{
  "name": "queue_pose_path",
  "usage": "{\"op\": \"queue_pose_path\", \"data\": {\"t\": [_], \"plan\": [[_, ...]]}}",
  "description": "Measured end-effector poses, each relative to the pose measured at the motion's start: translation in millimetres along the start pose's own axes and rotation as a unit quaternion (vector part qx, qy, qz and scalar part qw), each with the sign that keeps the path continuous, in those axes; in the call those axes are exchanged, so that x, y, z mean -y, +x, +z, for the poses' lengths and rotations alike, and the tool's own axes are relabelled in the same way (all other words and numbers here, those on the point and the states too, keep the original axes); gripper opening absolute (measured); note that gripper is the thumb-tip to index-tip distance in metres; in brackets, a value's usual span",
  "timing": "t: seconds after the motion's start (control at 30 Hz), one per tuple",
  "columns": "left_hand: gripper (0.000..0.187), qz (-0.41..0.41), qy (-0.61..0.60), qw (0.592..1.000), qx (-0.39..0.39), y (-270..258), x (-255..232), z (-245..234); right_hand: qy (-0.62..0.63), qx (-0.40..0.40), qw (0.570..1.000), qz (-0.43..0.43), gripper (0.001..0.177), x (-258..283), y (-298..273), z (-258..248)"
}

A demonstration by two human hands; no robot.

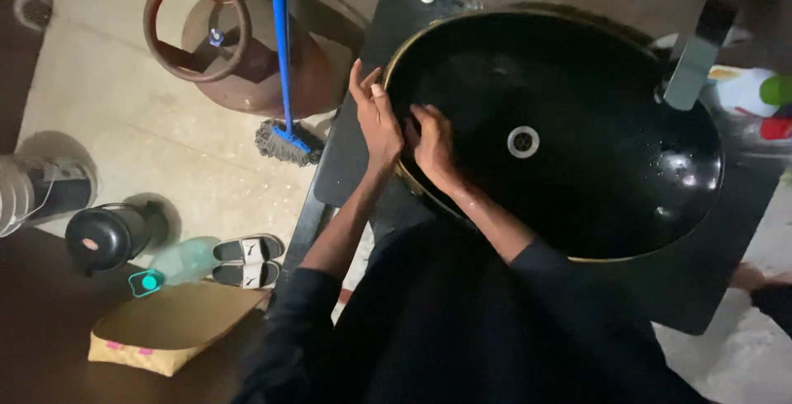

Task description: Cleaning a black bathroom vessel sink using a sponge and water.

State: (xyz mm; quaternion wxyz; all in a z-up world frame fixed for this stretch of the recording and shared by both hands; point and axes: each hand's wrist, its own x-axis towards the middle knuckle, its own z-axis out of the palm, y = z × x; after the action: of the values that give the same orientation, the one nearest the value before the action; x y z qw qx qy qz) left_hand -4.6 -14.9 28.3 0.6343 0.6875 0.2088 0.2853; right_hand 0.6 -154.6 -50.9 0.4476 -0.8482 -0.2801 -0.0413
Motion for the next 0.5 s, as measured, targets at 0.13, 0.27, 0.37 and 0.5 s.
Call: {"op": "queue_pose_path", "data": {"t": [0.13,0.27,0.37,0.5], "plan": [[0.064,0.002,-0.002,1.0,-0.003,2.5,1.1,1.4,0.012,0.163,0.986,0.031,0.036,34.2,-29.3,-88.7],[0.062,0.007,0.049,0.999,0.0,6.6,7.0,1.2,-0.05,0.305,0.93,0.198,0.046,-115.8,-171.3,-213.4],[0.062,0.01,0.0,1.0,0.02,-5.5,3.3,-2.0,-0.056,0.359,0.888,0.283,0.04,-121.1,-184.3,-214.7],[0.059,0.013,0.01,1.0,0.004,4.5,3.6,1.8,0.095,0.2,0.973,0.067,0.026,-16.9,-49.2,-78.9]]}}
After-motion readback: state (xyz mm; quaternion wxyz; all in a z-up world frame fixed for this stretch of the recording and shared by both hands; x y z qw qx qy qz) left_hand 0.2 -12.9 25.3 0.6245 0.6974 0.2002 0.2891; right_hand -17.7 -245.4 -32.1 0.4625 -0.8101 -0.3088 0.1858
